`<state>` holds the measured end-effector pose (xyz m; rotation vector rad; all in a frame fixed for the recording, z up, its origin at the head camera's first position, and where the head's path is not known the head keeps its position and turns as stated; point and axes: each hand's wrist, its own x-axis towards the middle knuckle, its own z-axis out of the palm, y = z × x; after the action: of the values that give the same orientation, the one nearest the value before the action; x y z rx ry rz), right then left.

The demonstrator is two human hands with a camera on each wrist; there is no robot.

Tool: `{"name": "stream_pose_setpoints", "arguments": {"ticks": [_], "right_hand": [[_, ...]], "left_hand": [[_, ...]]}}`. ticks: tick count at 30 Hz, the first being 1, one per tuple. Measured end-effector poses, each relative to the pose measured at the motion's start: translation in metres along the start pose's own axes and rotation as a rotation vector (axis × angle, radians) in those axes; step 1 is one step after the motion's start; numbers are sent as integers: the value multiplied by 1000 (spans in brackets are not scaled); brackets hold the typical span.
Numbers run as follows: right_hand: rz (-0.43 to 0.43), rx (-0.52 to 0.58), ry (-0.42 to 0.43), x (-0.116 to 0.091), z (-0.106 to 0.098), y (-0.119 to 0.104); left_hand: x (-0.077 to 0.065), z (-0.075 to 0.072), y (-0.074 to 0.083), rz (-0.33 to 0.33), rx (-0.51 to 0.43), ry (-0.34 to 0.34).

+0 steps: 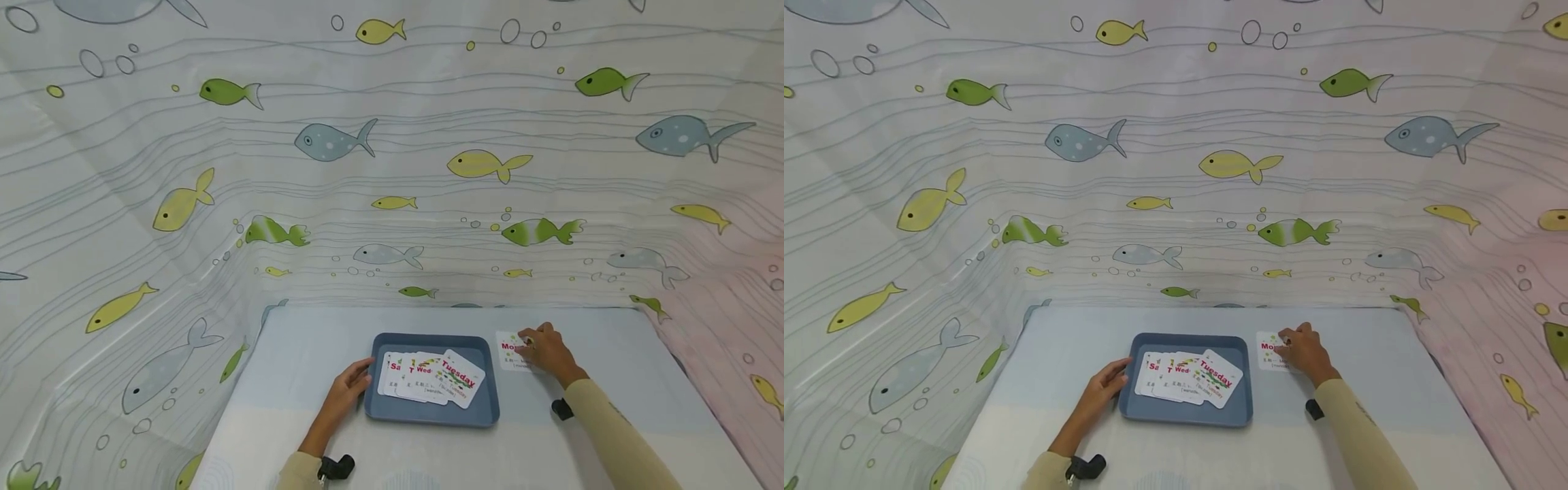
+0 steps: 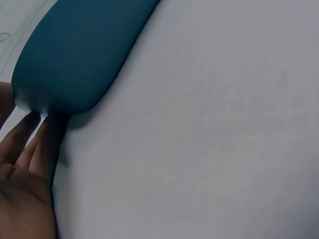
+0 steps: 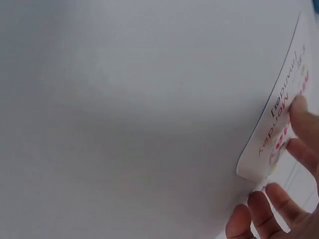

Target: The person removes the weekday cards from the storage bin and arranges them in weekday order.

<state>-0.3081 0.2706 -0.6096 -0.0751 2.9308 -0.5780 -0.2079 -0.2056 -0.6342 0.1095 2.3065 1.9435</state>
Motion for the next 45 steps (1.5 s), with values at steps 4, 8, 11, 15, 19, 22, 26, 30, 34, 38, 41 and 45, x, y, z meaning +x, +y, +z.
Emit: {"name": "stream_pose_setpoints", "arguments": {"ticks": [4,8,11,15,19,22,26,30,34,38,41,45], "right_hand": [[1,-48,-37,1,-1,-1],[-13,-80,-42,-1,0,-2],[-16,-86,-27,-3,1,0],[-17,-79,-5,-6,4,1],[-16,-54,12,-10,5,0],[-14,-37,22,-12,4,0],[-7,-10,40,-13,3,2],[23,67,23,-15,2,0],[40,110,64,-20,1,-6],[15,103,203,-27,1,-13],[-2,128,266,-32,0,-17],[-22,180,269,-35,0,-22]], "left_hand": [[1,-1,3,-15,-1,17],[1,-2,4,-18,7,17],[2,-1,2,-12,10,14],[2,1,-1,1,32,9],[2,1,-3,4,26,15],[2,2,-3,4,8,21],[1,3,-1,14,12,12],[0,0,0,5,28,17],[0,-2,1,1,31,29],[2,-3,2,7,11,23],[1,-2,2,12,18,16],[-1,0,0,-5,29,11]]}}
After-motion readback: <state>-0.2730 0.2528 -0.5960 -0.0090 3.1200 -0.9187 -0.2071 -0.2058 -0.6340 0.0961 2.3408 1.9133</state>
